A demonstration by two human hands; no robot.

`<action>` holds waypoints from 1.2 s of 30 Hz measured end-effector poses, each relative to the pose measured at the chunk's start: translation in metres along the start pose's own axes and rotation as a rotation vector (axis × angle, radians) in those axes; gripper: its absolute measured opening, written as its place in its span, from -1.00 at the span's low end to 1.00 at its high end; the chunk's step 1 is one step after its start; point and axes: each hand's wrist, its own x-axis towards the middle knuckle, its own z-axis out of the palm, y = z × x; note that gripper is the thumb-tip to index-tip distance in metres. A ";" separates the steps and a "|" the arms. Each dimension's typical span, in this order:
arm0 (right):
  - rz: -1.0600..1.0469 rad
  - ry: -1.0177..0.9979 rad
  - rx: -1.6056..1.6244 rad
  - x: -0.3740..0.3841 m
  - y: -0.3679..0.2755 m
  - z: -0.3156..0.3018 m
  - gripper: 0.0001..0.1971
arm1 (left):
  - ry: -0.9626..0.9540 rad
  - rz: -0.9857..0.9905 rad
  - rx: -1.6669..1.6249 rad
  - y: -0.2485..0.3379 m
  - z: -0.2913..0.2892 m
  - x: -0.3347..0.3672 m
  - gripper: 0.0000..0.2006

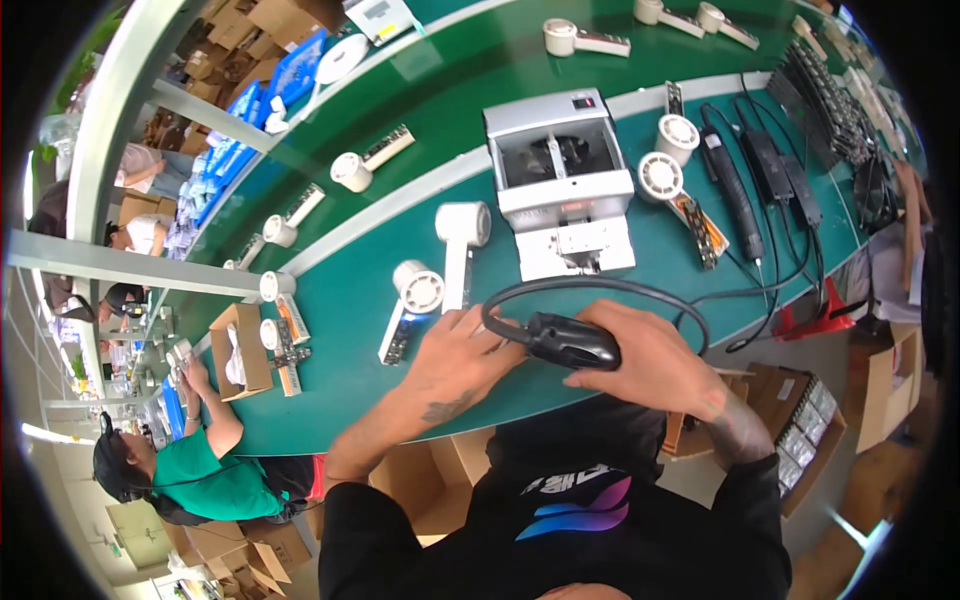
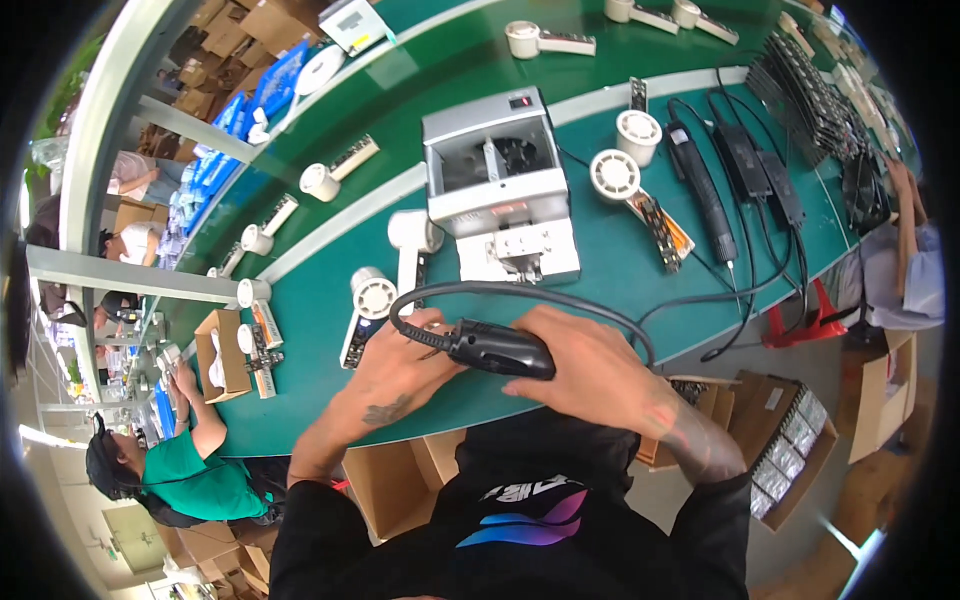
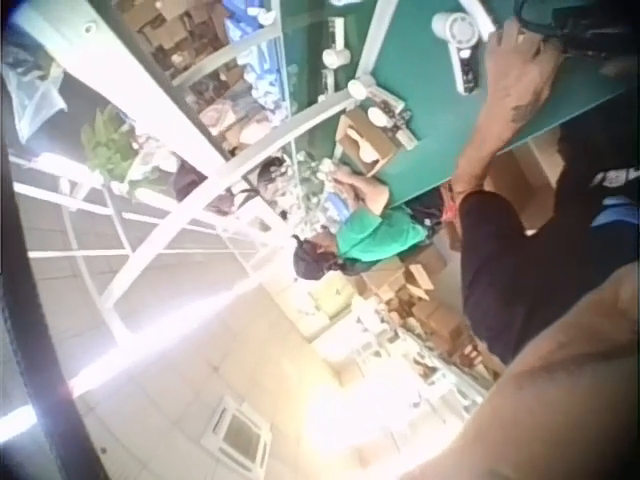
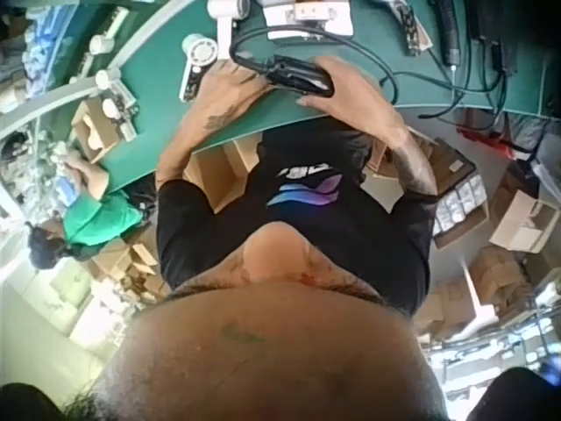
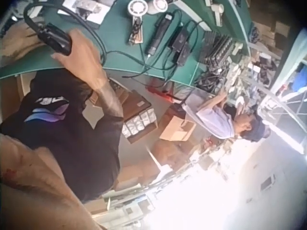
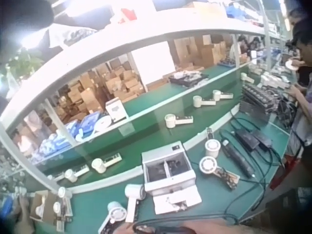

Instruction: The person assembles handheld hair dryers by inserting internal wiring, a circuit board, and plastic components into the hair dryer housing, then securing the components with screws using an electric screwdriver.

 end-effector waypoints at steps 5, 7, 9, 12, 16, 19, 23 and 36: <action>0.040 0.086 -0.175 -0.008 0.020 0.033 -0.55 | 0.047 -0.029 -0.079 0.004 0.020 -0.005 -0.62; 0.059 0.083 -0.185 -0.011 0.018 0.028 -0.56 | 0.044 -0.092 -0.188 0.009 0.015 0.001 -0.48; 0.081 0.129 -0.059 -0.013 0.018 0.027 -0.57 | 0.043 -0.064 -0.198 0.007 0.016 -0.003 -0.39; 0.053 0.140 -0.076 -0.013 0.022 0.029 -0.60 | 0.056 -0.093 -0.257 0.009 0.012 -0.002 -0.42; 0.022 0.165 -0.057 -0.016 0.020 0.026 -0.59 | 0.028 -0.112 -0.291 0.005 0.013 0.003 -0.47; 0.030 0.222 0.033 -0.023 0.024 0.024 -0.53 | 0.011 -0.150 -0.327 0.003 0.015 0.008 -0.51; 0.158 0.182 0.092 -0.026 0.019 0.019 -0.51 | -0.033 -0.195 -0.389 0.000 0.017 0.016 -0.59; 0.083 0.202 0.008 -0.028 0.020 0.029 -0.57 | 0.191 -0.017 0.055 0.021 0.019 -0.015 -0.72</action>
